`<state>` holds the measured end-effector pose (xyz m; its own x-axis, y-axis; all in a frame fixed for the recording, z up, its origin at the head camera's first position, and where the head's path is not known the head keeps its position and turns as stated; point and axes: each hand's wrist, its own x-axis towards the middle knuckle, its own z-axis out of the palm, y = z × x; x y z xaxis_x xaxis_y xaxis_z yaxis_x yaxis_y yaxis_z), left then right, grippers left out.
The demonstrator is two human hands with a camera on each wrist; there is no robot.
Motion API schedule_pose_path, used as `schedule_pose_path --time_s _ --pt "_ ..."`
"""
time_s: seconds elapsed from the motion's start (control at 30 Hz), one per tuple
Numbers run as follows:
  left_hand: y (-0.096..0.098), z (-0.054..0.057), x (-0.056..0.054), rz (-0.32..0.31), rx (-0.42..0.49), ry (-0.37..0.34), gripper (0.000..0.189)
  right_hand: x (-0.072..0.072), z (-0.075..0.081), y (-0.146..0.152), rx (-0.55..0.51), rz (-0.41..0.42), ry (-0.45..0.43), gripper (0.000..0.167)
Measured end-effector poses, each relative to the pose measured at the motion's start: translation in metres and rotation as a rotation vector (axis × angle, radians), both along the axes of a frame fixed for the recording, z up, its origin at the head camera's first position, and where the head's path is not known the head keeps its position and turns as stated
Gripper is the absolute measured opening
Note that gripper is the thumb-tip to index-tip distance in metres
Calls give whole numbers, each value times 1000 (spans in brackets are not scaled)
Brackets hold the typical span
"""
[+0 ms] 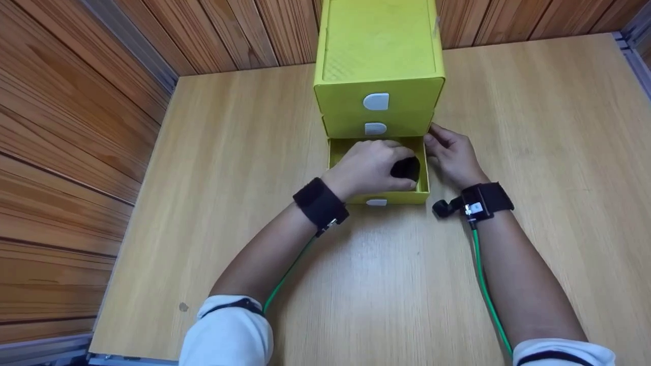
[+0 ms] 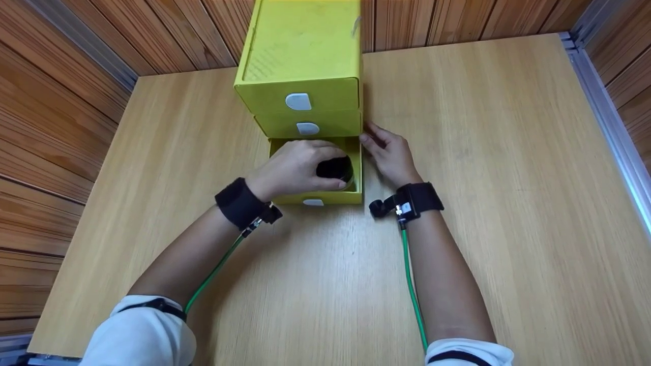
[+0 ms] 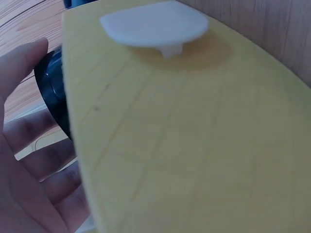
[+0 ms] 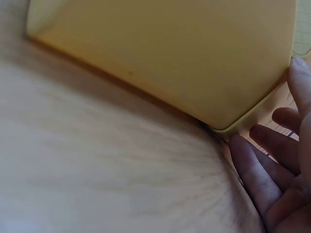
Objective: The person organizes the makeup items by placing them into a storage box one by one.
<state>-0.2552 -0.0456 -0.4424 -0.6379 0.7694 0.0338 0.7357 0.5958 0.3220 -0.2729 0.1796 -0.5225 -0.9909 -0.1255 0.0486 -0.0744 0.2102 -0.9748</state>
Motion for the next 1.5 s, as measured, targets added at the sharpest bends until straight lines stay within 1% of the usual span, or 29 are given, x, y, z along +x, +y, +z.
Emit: schedule_pose_path --time_s 0.13,0.17,0.23,0.4,0.47,0.57,0.7,0.87,1.03,1.23,1.33,1.5 --pt "5 -3 -2 -1 -39 -33 59 -8 -15 3 18 -23 -8 52" --pt "6 -4 -3 -2 -45 -43 58 -8 -15 2 21 -25 -11 52" --pt "8 -6 -4 -3 -51 -61 56 -7 -13 0 23 -28 -15 53" --pt "10 -12 -8 -14 -61 -84 51 0 3 -10 -7 -16 -24 53" --pt "10 -14 -9 -16 -63 -95 50 1 6 -12 -15 -12 -27 52" --pt "9 -15 -10 -10 -54 -127 51 -3 -1 -12 -19 -16 -32 52" --pt "8 -17 -12 -9 -34 -183 50 -9 -13 -8 8 -22 -17 52" --pt "8 -20 -15 -26 -12 -232 49 -11 -17 -7 -19 -15 -15 54" --pt "7 -23 -18 -56 21 -251 49 -10 -18 -8 8 -25 8 53" --pt "2 -25 -20 -95 51 -238 33 -9 -15 -8 26 -22 -9 51" --pt "1 -26 -20 -93 53 -245 25 -8 -14 -7 28 -25 -18 51" --pt "-1 -28 -19 -83 53 -250 22 -8 -14 -7 41 -27 -4 54"
